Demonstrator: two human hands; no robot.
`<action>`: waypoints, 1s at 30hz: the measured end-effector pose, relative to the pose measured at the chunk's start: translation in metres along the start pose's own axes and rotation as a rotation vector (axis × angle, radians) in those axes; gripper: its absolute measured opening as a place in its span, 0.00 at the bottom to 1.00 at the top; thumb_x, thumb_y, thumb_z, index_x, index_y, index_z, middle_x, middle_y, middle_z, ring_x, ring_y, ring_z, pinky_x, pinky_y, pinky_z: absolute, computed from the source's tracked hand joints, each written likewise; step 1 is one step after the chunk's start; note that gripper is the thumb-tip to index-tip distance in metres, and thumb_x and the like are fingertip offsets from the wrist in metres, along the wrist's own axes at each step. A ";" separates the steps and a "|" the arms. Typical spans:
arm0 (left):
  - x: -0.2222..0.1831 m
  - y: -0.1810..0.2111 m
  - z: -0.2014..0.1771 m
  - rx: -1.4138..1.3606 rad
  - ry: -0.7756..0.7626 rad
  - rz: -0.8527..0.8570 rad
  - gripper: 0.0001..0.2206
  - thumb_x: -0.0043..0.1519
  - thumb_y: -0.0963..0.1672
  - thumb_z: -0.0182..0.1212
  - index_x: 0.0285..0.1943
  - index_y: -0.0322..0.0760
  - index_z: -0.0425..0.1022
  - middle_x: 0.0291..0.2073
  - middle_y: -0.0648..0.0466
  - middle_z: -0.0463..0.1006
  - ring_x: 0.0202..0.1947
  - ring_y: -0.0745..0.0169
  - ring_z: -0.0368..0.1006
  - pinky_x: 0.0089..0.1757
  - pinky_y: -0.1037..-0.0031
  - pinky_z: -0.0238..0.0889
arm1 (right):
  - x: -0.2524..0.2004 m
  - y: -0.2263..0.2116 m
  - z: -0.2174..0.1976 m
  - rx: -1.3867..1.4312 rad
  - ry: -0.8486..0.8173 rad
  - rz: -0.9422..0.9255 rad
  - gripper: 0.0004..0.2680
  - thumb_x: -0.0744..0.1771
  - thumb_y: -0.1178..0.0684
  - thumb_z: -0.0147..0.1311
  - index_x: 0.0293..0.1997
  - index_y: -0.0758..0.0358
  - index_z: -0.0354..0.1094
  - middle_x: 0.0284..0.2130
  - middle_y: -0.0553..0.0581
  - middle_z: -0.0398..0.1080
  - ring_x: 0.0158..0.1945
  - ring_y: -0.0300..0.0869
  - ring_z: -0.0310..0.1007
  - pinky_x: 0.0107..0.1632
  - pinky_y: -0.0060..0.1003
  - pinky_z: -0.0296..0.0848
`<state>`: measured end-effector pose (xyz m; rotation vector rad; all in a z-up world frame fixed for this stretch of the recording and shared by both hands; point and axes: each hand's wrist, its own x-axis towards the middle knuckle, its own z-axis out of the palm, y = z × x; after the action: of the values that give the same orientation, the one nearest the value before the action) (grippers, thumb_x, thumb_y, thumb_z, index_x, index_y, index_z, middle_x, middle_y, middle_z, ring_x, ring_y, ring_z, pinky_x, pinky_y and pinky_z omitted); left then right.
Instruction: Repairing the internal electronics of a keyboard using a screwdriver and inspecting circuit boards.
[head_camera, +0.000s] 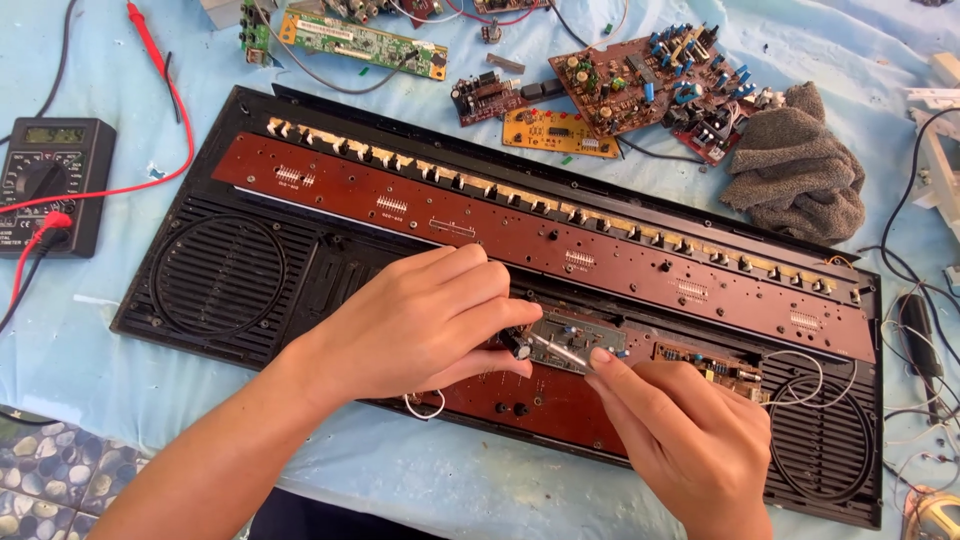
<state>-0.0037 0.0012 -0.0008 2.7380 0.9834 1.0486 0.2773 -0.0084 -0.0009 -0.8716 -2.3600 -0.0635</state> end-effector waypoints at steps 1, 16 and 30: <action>-0.001 0.001 0.001 -0.003 0.000 -0.001 0.15 0.68 0.50 0.64 0.50 0.33 0.73 0.33 0.53 0.65 0.32 0.56 0.60 0.34 0.68 0.59 | -0.001 -0.001 -0.001 0.000 -0.003 0.002 0.11 0.65 0.58 0.70 0.51 0.59 0.77 0.30 0.53 0.73 0.25 0.36 0.66 0.28 0.28 0.67; 0.000 0.002 -0.001 0.045 -0.003 0.022 0.16 0.68 0.51 0.65 0.49 0.34 0.74 0.32 0.54 0.65 0.32 0.57 0.60 0.35 0.69 0.60 | 0.001 -0.002 0.001 -0.037 0.039 -0.027 0.09 0.66 0.59 0.70 0.49 0.58 0.78 0.29 0.52 0.71 0.24 0.36 0.64 0.28 0.29 0.63; -0.001 0.001 0.006 0.317 -0.073 0.080 0.15 0.72 0.52 0.60 0.49 0.36 0.74 0.35 0.54 0.68 0.34 0.57 0.64 0.35 0.70 0.62 | 0.008 -0.015 -0.002 -0.184 -0.043 0.041 0.05 0.68 0.57 0.67 0.47 0.52 0.77 0.27 0.45 0.68 0.20 0.38 0.49 0.26 0.29 0.49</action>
<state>-0.0006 0.0007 -0.0056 3.0654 1.1253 0.8600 0.2647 -0.0156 0.0073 -1.0173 -2.4025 -0.2506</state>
